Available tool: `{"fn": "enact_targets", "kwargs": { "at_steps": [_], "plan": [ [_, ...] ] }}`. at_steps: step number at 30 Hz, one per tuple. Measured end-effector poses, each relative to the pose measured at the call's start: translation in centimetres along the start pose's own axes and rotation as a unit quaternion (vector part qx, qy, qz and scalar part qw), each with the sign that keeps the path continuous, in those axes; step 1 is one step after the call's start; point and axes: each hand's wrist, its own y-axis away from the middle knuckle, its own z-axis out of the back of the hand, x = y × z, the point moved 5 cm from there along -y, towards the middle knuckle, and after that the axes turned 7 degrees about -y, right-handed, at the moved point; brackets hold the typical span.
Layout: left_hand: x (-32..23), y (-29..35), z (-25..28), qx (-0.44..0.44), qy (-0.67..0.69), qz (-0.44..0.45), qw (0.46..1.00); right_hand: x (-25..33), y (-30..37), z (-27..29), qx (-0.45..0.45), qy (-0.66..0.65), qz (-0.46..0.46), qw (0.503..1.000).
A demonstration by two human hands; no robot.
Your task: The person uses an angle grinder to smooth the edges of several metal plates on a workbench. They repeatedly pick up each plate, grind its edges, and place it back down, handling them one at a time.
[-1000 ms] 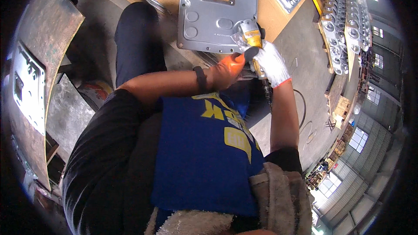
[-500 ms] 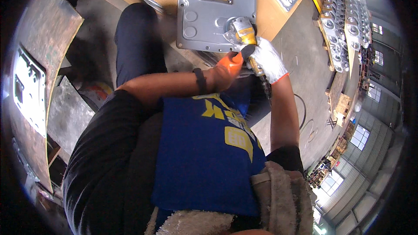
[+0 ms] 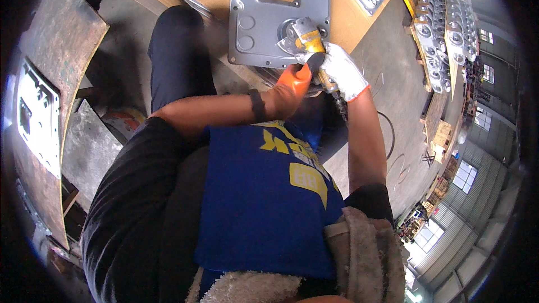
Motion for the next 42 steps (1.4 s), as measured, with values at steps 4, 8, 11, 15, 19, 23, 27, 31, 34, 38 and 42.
{"fn": "enact_targets", "kwargs": {
  "at_steps": [4, 8, 11, 15, 19, 23, 27, 31, 34, 38, 42],
  "plan": [
    [-2.3, 1.6, 0.1, 0.021, -0.09, 0.009, 0.996, -1.5, -0.3, 0.1, -0.023, -0.032, -0.043, 0.998],
    [-2.3, 1.2, -0.4, -0.06, -0.023, -0.007, 0.998, -1.9, -0.6, 0.1, -0.018, -0.035, 0.016, 0.999],
    [-4.2, 2.8, -1.4, -0.059, -0.017, -0.003, 0.998, -3.8, -2.0, 0.7, -0.003, -0.043, 0.047, 0.998],
    [-2.3, 1.7, 0.6, 0.011, -0.116, -0.052, 0.992, -3.2, -0.5, 0.1, -0.013, -0.046, 0.005, 0.999],
    [-5.3, 2.0, 0.2, 0.074, -0.259, -0.188, 0.944, -6.2, 0.5, 1.6, -0.07, -0.158, 0.074, 0.982],
    [-12.5, 1.1, 3.2, -0.15, -0.503, -0.371, 0.766, -7.1, 4.0, 3.3, -0.111, -0.322, 0.056, 0.939],
    [-18.4, -2.5, 3.4, -0.284, -0.765, -0.297, 0.497, -11.1, 3.9, 5.1, -0.095, -0.523, 0.113, 0.839],
    [-18.4, -6.1, 4.3, -0.253, -0.865, -0.144, 0.409, -15.1, 3.0, 5.6, -0.082, -0.634, 0.161, 0.752],
    [-17.7, -8.3, 4.2, -0.247, -0.898, -0.069, 0.358, -15.3, 2.5, 6.1, -0.039, -0.692, 0.147, 0.705],
    [-18.1, -9.0, 2.4, -0.252, -0.902, -0.039, 0.349, -15.0, 2.1, 7.4, -0.025, -0.67, 0.222, 0.708],
    [-19.2, -8.7, 4.6, -0.264, -0.904, -0.072, 0.327, -16.4, 0.7, 7.8, -0.079, -0.656, 0.207, 0.722]
  ]
}}
